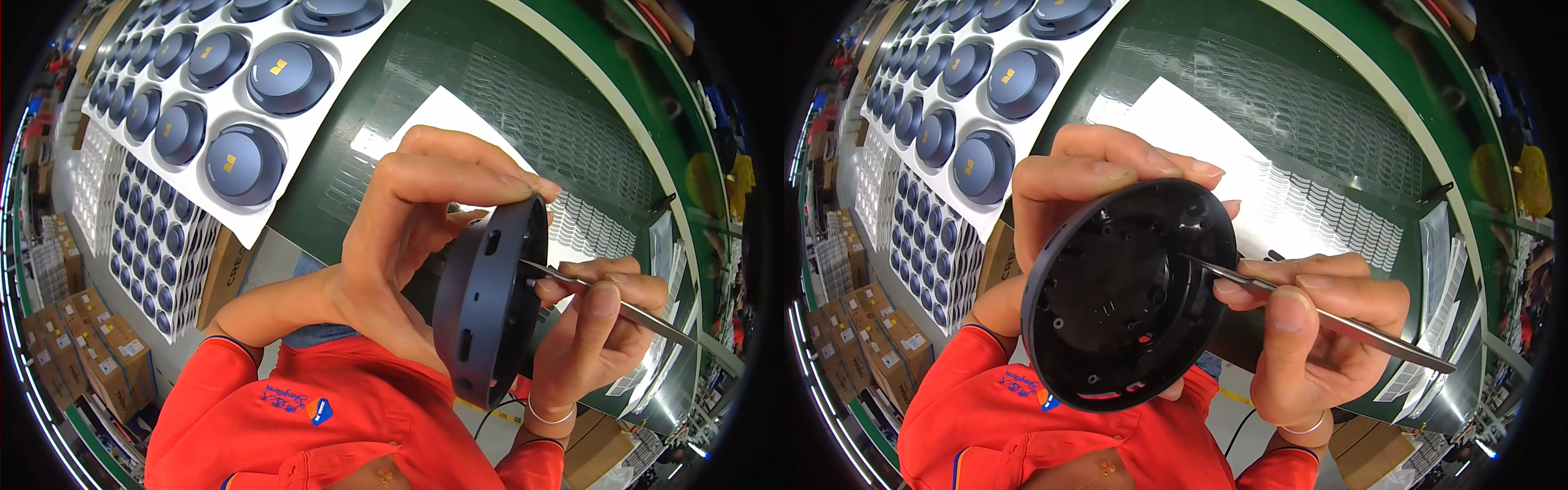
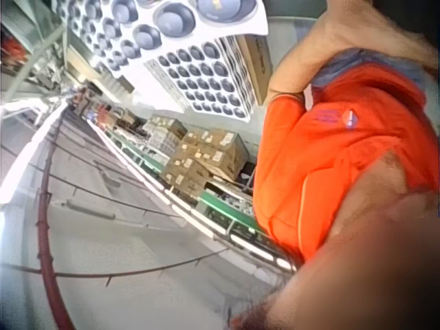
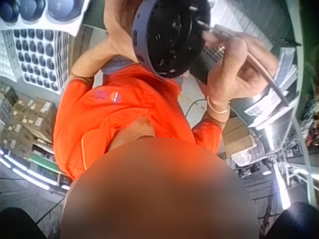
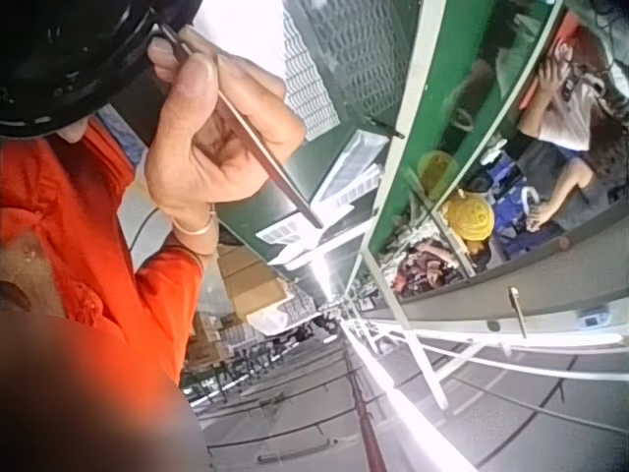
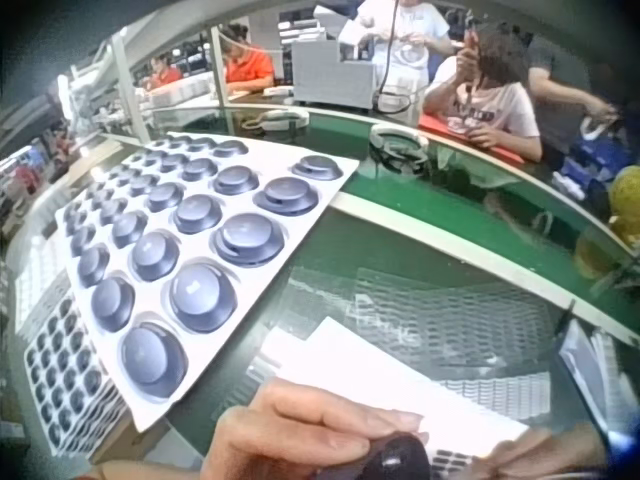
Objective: Assembling and inspecting small electronic circular components at a factory workbench using tweezers.
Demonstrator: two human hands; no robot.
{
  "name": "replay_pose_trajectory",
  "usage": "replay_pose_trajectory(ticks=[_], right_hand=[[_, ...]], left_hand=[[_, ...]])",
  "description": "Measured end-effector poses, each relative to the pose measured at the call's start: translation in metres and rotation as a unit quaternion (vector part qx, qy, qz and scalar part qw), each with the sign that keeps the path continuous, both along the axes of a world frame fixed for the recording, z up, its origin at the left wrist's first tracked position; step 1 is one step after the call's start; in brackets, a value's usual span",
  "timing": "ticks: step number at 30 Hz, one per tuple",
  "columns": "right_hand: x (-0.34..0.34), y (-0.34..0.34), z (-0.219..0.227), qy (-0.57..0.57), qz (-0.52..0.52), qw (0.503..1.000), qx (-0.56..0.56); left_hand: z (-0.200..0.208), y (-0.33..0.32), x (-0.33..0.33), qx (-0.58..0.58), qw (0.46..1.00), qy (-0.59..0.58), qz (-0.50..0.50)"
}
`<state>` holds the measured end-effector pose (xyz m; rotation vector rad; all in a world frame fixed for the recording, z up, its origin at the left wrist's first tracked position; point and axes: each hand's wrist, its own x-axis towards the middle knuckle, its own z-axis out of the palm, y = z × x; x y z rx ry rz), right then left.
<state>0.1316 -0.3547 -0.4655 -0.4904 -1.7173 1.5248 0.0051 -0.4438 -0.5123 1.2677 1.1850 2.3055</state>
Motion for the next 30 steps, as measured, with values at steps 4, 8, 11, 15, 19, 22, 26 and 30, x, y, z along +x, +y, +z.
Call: replay_pose_trajectory(ticks=[4,8,11,15,19,22,26,30], right_hand=[[0.0,0.0,0.0,-0.004,0.001,1.0,-0.009],[-0.001,0.001,-0.002,-0.01,0.002,1.0,-0.001],[-0.001,0.0,-0.002,-0.014,-0.003,1.0,0.006],[0.0,0.0,-0.001,-0.015,-0.002,1.0,0.008],[-0.001,0.0,-0.001,-0.012,0.001,1.0,0.002],[-0.001,0.0,-0.002,-0.012,-0.001,1.0,0.019],[-0.001,-0.001,-0.002,-0.009,-0.006,0.999,0.039],[0.001,-0.001,-0.004,-0.004,-0.004,0.998,0.056]], left_hand=[[-0.001,0.004,0.003,0.041,0.999,-0.032,0.015],[0.001,0.003,0.003,0.051,0.998,-0.044,0.018],[0.001,0.001,0.003,0.045,0.998,-0.047,0.01],[0.001,0.0,0.001,0.045,0.998,-0.04,-0.006],[-0.001,0.002,0.001,0.048,0.998,-0.029,0.004],[-0.002,0.004,0.004,0.047,0.999,-0.018,0.019],[-0.002,0.0,-0.002,0.032,0.999,0.0,-0.001],[0.001,-0.007,-0.007,0.008,0.999,-0.007,-0.045]])
